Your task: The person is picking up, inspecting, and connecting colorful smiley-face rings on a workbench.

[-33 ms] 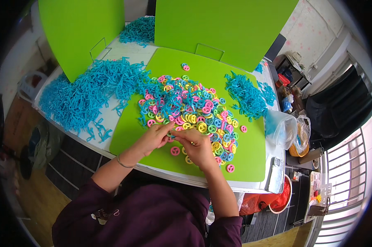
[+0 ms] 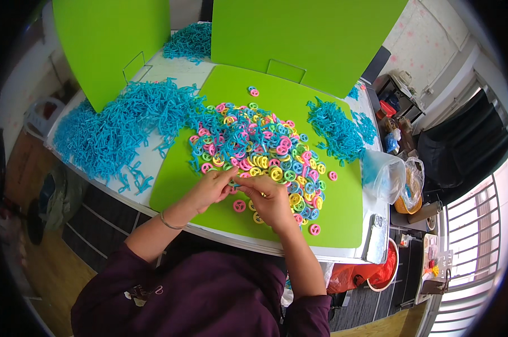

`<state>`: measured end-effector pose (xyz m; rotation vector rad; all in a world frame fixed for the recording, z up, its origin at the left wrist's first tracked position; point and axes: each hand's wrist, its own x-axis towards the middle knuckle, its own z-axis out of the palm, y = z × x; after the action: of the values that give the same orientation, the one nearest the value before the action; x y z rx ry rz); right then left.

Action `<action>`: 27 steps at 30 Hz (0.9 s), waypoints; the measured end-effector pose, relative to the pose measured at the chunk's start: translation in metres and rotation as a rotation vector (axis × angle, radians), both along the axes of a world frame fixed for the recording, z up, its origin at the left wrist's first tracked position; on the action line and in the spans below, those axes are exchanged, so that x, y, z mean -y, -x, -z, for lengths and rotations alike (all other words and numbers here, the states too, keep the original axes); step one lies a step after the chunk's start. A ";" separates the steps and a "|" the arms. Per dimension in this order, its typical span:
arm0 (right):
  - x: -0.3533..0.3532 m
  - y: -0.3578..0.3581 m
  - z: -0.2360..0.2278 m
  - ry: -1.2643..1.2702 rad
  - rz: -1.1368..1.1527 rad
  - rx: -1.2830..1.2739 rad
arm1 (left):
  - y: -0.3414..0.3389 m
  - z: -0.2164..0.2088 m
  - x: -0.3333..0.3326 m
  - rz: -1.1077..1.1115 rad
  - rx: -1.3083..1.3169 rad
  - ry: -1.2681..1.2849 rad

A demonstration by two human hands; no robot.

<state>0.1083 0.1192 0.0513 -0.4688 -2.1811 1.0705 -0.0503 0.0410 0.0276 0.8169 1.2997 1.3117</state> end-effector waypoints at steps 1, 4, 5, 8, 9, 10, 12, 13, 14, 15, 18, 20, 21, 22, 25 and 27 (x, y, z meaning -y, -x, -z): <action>-0.001 0.001 0.001 0.000 -0.002 0.000 | -0.001 0.005 0.000 -0.002 0.000 0.000; -0.003 0.002 0.005 -0.044 0.020 0.018 | -0.005 0.010 -0.001 -0.021 0.001 -0.043; -0.003 0.003 0.008 0.161 0.014 -0.008 | -0.006 0.006 0.000 -0.042 -0.042 0.005; -0.004 0.005 0.008 0.591 -0.022 -0.084 | -0.010 0.006 0.001 -0.123 -0.236 -0.064; -0.004 0.005 0.008 0.818 -0.050 -0.135 | -0.012 0.008 0.001 -0.180 -0.388 -0.179; -0.002 0.007 0.009 0.818 -0.052 -0.134 | -0.013 0.010 0.000 -0.183 -0.388 -0.179; 0.001 0.009 0.010 0.789 0.006 -0.157 | -0.014 0.014 -0.001 -0.231 -0.444 -0.205; 0.002 0.010 0.012 0.776 0.035 -0.169 | -0.014 0.013 0.000 -0.231 -0.445 -0.203; 0.002 0.009 0.009 0.779 0.035 -0.170 | -0.015 0.010 0.001 -0.250 -0.500 -0.209; 0.003 0.008 0.005 0.698 0.070 -0.060 | -0.016 0.008 0.003 -0.269 -0.556 -0.215; 0.009 0.012 -0.005 0.651 0.112 -0.025 | -0.016 0.005 0.006 -0.282 -0.741 -0.236; 0.008 0.010 -0.003 0.688 0.121 -0.105 | -0.016 0.011 0.001 -0.256 -0.666 -0.213; 0.002 0.008 0.004 0.704 0.099 -0.076 | -0.015 0.012 -0.001 -0.234 -0.589 -0.188; -0.001 0.007 0.007 0.722 0.078 -0.047 | -0.012 0.010 -0.001 -0.230 -0.592 -0.188; -0.003 0.008 0.009 0.927 0.068 -0.130 | -0.001 0.002 0.001 0.023 -0.139 -0.020; -0.003 0.009 0.007 0.960 0.055 -0.147 | 0.002 -0.001 0.003 0.052 -0.063 -0.067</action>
<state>0.0997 0.1220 0.0438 -0.8122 -1.3967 2.0137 -0.0519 0.0379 0.0282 0.9390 1.2807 1.3026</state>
